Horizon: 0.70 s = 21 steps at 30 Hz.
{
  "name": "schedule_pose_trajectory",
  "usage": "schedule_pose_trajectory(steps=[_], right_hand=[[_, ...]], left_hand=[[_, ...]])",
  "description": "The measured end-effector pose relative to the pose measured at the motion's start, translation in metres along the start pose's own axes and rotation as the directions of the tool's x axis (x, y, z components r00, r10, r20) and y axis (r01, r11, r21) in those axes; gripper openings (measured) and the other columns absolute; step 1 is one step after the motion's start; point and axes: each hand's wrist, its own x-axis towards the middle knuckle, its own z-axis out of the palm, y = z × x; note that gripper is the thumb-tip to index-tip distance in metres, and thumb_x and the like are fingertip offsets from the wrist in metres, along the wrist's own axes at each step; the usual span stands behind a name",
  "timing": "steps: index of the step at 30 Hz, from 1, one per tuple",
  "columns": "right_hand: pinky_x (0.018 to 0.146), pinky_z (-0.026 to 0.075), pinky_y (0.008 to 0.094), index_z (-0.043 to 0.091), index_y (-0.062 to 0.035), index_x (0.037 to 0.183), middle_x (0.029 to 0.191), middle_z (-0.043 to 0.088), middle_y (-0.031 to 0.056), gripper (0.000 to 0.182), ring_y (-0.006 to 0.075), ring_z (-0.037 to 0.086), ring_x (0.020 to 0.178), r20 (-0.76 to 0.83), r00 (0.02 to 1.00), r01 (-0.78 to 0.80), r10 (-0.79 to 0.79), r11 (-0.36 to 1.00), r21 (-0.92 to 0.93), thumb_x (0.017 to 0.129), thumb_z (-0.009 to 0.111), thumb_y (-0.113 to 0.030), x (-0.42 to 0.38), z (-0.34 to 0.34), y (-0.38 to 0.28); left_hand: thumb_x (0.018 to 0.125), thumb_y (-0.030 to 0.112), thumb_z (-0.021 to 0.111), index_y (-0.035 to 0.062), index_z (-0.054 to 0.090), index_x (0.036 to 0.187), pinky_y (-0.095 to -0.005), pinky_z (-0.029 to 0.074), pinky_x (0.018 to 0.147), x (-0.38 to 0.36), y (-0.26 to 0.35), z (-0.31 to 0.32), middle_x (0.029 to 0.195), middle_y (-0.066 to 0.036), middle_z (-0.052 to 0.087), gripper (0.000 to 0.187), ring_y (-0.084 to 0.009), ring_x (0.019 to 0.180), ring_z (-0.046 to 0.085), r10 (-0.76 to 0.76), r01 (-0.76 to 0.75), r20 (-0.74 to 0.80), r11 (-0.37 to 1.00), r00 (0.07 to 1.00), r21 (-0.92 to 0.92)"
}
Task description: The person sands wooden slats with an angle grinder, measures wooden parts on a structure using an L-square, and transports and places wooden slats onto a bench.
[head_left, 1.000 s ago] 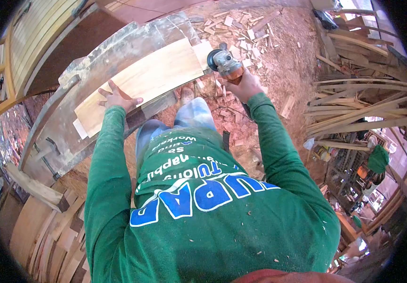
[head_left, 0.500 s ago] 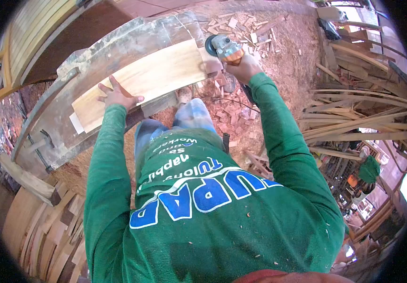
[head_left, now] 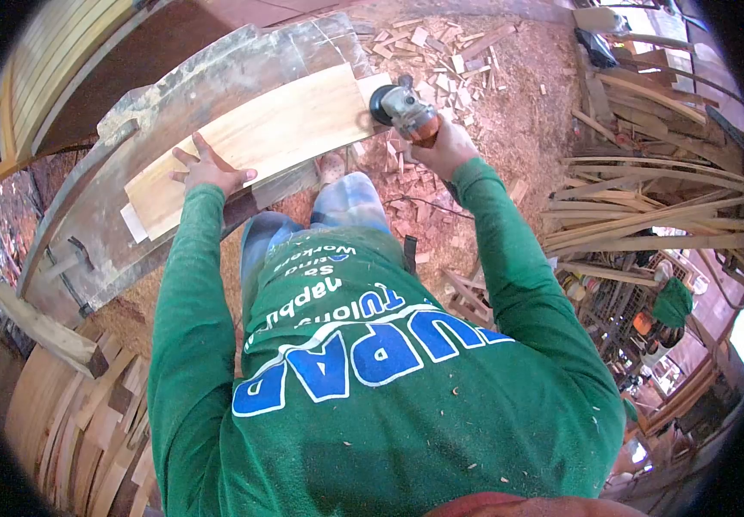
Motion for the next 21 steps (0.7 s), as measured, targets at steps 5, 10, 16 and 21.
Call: schedule_pose_trajectory(steps=[5,10,16,21], right_hand=[[0.083,0.056,0.0420,0.071,-0.0029,0.106,0.098,0.073,0.0224,0.045,0.0366,0.071,0.092,-0.002,0.992,0.126,-0.127,0.978,0.166,0.071,0.078,-0.032,0.057,-0.007,-0.022],[0.083,0.056,0.0418,0.072,-0.0021,0.104,0.095,0.072,0.0236,0.047,0.0359,0.072,0.092,0.030,0.999,-0.027,0.028,0.999,-0.037,0.072,0.077,-0.037,0.068,-0.007,0.009],[0.081,0.056,0.0417,0.071,-0.0010,0.105,0.093,0.073,0.0218,0.047,0.0334,0.072,0.090,0.070,0.997,-0.037,0.036,0.999,0.025,0.072,0.078,-0.034,0.015,0.001,0.010],[0.085,0.057,0.0446,0.059,-0.0036,0.122,0.095,0.074,0.0199,0.063,0.0372,0.072,0.093,-0.026,0.998,-0.060,0.058,0.996,-0.070,0.071,0.080,-0.035,-0.022,-0.005,0.008]], left_hand=[[0.056,0.065,0.090,0.0197,-0.007,0.163,-0.0582,0.018,0.123,0.000,0.001,-0.004,0.163,-0.034,-0.007,0.151,-0.0663,0.144,0.003,-0.007,0.006,0.013,1.000,1.000,0.024],[0.057,0.064,0.090,0.0203,-0.006,0.163,-0.0577,0.020,0.123,0.015,-0.002,0.009,0.164,-0.033,-0.008,0.150,-0.0663,0.144,0.003,-0.006,0.007,-0.003,0.999,1.000,0.052],[0.058,0.062,0.091,0.0205,-0.006,0.163,-0.0576,0.022,0.122,-0.005,0.001,-0.004,0.164,-0.032,-0.008,0.149,-0.0654,0.144,0.003,-0.012,0.013,0.013,1.000,1.000,-0.020],[0.056,0.064,0.090,0.0165,-0.007,0.162,-0.0607,0.015,0.122,-0.001,-0.001,-0.001,0.161,-0.038,-0.006,0.152,-0.0667,0.143,0.008,0.017,-0.017,-0.003,1.000,1.000,0.000]])
